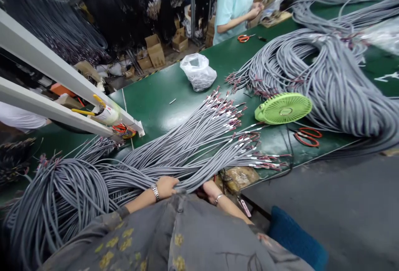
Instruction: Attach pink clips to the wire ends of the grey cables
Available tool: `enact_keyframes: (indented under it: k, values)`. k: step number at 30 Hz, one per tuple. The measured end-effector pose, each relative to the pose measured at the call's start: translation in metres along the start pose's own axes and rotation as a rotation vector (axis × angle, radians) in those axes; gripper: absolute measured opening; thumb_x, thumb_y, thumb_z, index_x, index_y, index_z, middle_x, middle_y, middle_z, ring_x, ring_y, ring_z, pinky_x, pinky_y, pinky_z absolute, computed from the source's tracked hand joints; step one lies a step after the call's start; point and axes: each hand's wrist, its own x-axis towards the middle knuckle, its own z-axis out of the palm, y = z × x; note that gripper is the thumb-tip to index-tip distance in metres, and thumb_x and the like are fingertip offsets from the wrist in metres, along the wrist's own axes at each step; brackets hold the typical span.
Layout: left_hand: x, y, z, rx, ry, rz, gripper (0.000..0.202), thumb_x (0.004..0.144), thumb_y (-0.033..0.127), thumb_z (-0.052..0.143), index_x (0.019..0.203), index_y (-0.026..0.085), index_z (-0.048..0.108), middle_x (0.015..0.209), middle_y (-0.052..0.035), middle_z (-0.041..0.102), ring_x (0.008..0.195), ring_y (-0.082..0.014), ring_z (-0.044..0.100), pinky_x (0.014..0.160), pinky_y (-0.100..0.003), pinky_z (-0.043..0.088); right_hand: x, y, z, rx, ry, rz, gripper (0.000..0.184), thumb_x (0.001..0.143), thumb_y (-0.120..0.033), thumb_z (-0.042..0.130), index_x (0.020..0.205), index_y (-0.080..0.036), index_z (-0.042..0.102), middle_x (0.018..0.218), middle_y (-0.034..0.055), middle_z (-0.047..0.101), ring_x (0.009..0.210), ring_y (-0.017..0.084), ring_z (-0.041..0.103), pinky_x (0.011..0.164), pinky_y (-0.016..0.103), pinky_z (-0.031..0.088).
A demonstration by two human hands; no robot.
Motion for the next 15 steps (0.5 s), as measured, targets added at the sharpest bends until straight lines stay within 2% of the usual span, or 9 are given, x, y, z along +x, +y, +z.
enact_keyframes:
  k: [1, 4, 6, 8, 11, 15]
  values:
    - [0.000, -0.002, 0.003, -0.027, 0.069, -0.006, 0.031, 0.085, 0.039, 0.054, 0.104, 0.020, 0.068, 0.104, -0.0084, 0.072, 0.101, -0.0263, 0.065, 0.087, -0.036, 0.051, -0.001, -0.002, -0.002, 0.012, 0.012, 0.006, 0.007, 0.083, -0.015, 0.057, 0.076, -0.016, 0.056, 0.062, -0.0035, 0.056, 0.054, 0.010, 0.052, 0.057, 0.024, 0.045]
    - [0.010, -0.014, 0.002, -0.119, 0.401, -0.051, 0.036, 0.087, 0.035, 0.050, 0.117, 0.016, 0.062, 0.120, -0.0112, 0.066, 0.113, -0.0245, 0.059, 0.099, -0.038, 0.046, -0.001, -0.015, -0.007, 0.076, 0.050, 0.012, 0.014, 0.073, -0.004, 0.053, 0.072, -0.019, 0.054, 0.061, -0.0031, 0.059, 0.055, 0.011, 0.055, 0.060, 0.024, 0.046]
    - [0.021, -0.022, -0.006, -0.136, 0.527, -0.122, 0.042, 0.086, 0.029, 0.053, 0.123, 0.012, 0.057, 0.130, -0.0143, 0.059, 0.121, -0.0252, 0.054, 0.105, -0.040, 0.042, -0.001, -0.024, -0.009, 0.140, 0.063, 0.015, 0.020, 0.067, -0.001, 0.051, 0.072, -0.020, 0.053, 0.064, -0.0032, 0.062, 0.058, 0.012, 0.058, 0.063, 0.024, 0.048]
    - [0.031, -0.027, -0.013, -0.121, 0.514, -0.187, 0.048, 0.084, 0.026, 0.054, 0.129, 0.008, 0.052, 0.136, -0.0168, 0.054, 0.125, -0.0267, 0.051, 0.107, -0.040, 0.040, -0.002, -0.030, -0.011, 0.213, 0.059, 0.023, 0.022, 0.064, 0.000, 0.050, 0.071, -0.021, 0.052, 0.062, -0.0039, 0.061, 0.058, 0.011, 0.059, 0.065, 0.023, 0.050]
    - [0.035, -0.024, -0.017, -0.065, 0.458, -0.213, 0.050, 0.086, 0.026, 0.052, 0.132, 0.007, 0.050, 0.137, -0.0176, 0.052, 0.120, -0.0282, 0.053, 0.103, -0.039, 0.042, -0.007, -0.036, -0.011, 0.310, 0.031, 0.038, 0.020, 0.065, 0.000, 0.047, 0.066, -0.021, 0.049, 0.057, -0.0039, 0.057, 0.055, 0.011, 0.057, 0.066, 0.022, 0.051]
    - [0.020, -0.014, -0.010, 0.019, 0.409, -0.252, 0.041, 0.088, 0.029, 0.048, 0.124, 0.012, 0.058, 0.116, -0.0152, 0.063, 0.106, -0.0278, 0.059, 0.093, -0.040, 0.046, -0.014, -0.041, -0.010, 0.396, -0.020, 0.065, 0.020, 0.070, 0.000, 0.045, 0.063, -0.019, 0.049, 0.054, -0.0019, 0.054, 0.054, 0.010, 0.057, 0.066, 0.022, 0.052]
